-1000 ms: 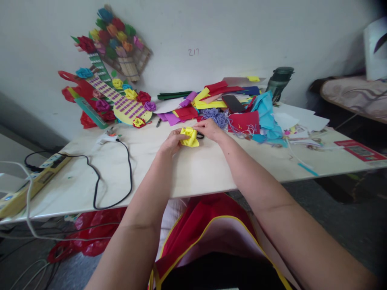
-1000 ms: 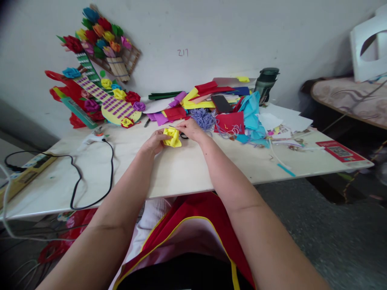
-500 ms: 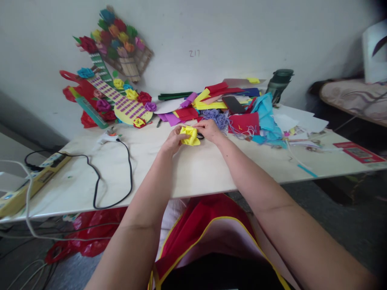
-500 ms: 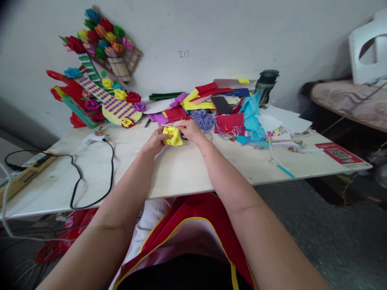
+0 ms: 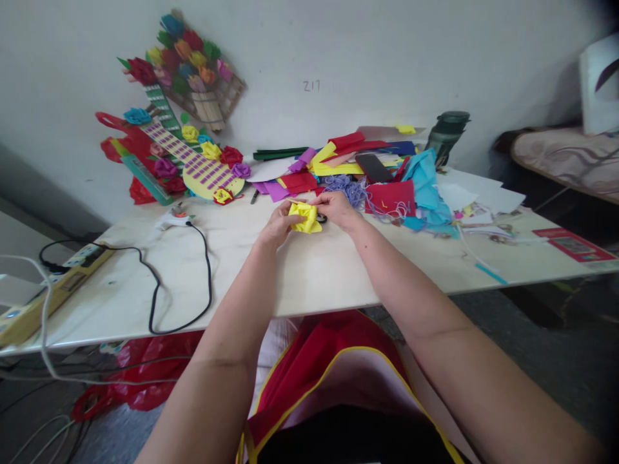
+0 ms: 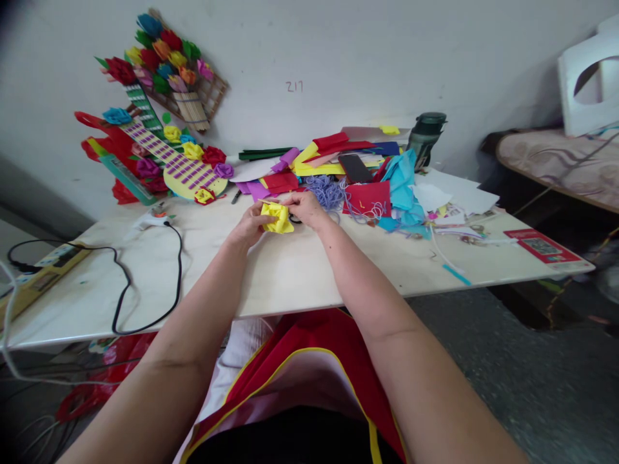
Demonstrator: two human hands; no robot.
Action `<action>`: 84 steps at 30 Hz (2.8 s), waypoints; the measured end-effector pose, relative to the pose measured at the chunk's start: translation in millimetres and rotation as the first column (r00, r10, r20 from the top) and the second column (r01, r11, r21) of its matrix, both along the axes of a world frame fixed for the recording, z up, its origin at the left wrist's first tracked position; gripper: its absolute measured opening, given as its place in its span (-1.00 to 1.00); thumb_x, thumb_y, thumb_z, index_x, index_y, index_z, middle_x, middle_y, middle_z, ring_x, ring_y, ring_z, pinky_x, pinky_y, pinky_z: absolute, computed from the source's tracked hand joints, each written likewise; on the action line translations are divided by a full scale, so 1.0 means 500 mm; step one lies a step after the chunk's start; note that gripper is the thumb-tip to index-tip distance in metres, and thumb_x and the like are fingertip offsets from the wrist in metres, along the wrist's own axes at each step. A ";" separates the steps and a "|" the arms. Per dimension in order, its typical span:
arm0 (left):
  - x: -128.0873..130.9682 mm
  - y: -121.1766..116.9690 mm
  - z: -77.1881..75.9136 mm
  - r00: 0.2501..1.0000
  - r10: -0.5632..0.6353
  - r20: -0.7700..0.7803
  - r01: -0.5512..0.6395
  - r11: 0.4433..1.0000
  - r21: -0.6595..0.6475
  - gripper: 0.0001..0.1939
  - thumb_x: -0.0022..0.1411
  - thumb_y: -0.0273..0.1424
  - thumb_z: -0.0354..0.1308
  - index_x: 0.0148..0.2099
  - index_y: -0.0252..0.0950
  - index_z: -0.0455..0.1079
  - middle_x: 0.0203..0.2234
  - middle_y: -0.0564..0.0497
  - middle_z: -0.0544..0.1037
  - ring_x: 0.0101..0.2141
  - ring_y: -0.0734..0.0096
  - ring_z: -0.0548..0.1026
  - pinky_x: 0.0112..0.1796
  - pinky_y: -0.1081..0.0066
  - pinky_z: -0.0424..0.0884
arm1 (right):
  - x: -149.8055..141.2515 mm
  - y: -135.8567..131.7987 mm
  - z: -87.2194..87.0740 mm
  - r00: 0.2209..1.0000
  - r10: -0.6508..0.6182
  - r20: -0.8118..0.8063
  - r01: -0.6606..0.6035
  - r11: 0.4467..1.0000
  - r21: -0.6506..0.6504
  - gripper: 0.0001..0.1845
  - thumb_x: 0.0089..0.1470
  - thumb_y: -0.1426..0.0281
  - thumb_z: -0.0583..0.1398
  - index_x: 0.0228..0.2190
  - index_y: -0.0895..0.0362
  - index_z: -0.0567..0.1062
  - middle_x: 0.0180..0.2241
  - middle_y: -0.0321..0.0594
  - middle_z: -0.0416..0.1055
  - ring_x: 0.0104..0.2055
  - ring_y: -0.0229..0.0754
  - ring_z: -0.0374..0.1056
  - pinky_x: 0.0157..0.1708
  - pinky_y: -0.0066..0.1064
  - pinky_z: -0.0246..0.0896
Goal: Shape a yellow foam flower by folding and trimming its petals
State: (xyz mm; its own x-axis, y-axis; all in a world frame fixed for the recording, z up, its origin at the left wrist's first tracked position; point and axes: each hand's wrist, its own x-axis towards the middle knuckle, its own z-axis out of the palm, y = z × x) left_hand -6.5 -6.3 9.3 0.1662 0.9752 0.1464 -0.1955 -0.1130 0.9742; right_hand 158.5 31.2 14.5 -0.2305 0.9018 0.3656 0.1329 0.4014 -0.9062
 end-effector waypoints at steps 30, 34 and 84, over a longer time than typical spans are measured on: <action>0.000 0.000 0.000 0.999 0.038 0.022 -0.038 0.999 0.011 -0.48 -0.32 -0.48 0.34 -0.17 -0.29 0.44 -0.37 0.03 0.58 -0.33 0.29 0.55 -0.29 0.37 0.45 | 0.005 -0.005 0.003 0.994 -0.013 0.112 0.008 0.999 0.048 -0.77 -0.20 0.55 0.19 -0.50 0.15 0.66 -0.48 -0.27 0.59 -0.39 -0.19 0.48 -0.29 -0.38 0.39; -0.001 0.004 -0.004 1.000 0.023 0.019 -0.023 1.000 -0.005 -0.49 -0.32 -0.47 0.33 -0.17 -0.31 0.46 -0.38 0.01 0.58 -0.34 0.29 0.55 -0.29 0.36 0.45 | 0.005 0.001 -0.003 0.994 -0.030 0.106 0.025 0.998 0.052 -0.79 -0.20 0.55 0.20 -0.50 0.16 0.66 -0.46 -0.24 0.60 -0.38 -0.18 0.49 -0.27 -0.37 0.40; 0.011 0.023 -0.030 0.878 0.300 0.374 -0.329 0.944 0.014 -0.44 -0.29 -0.49 0.29 -0.12 -0.19 0.37 -0.37 0.07 0.52 -0.34 0.37 0.53 -0.29 0.42 0.41 | -0.003 -0.010 0.001 0.968 -0.063 0.244 0.064 0.998 0.000 -0.68 -0.18 0.15 0.23 -0.55 0.19 0.49 -0.58 -0.31 0.33 -0.48 -0.28 0.19 -0.42 -0.43 0.07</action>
State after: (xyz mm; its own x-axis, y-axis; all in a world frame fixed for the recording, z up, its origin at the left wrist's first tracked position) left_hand -0.9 5.3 -5.6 -0.2258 0.9508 0.2120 -0.4740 -0.2974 0.8288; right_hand 157.0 26.1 15.0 -0.2540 0.9200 0.2984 0.3751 0.3781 -0.8464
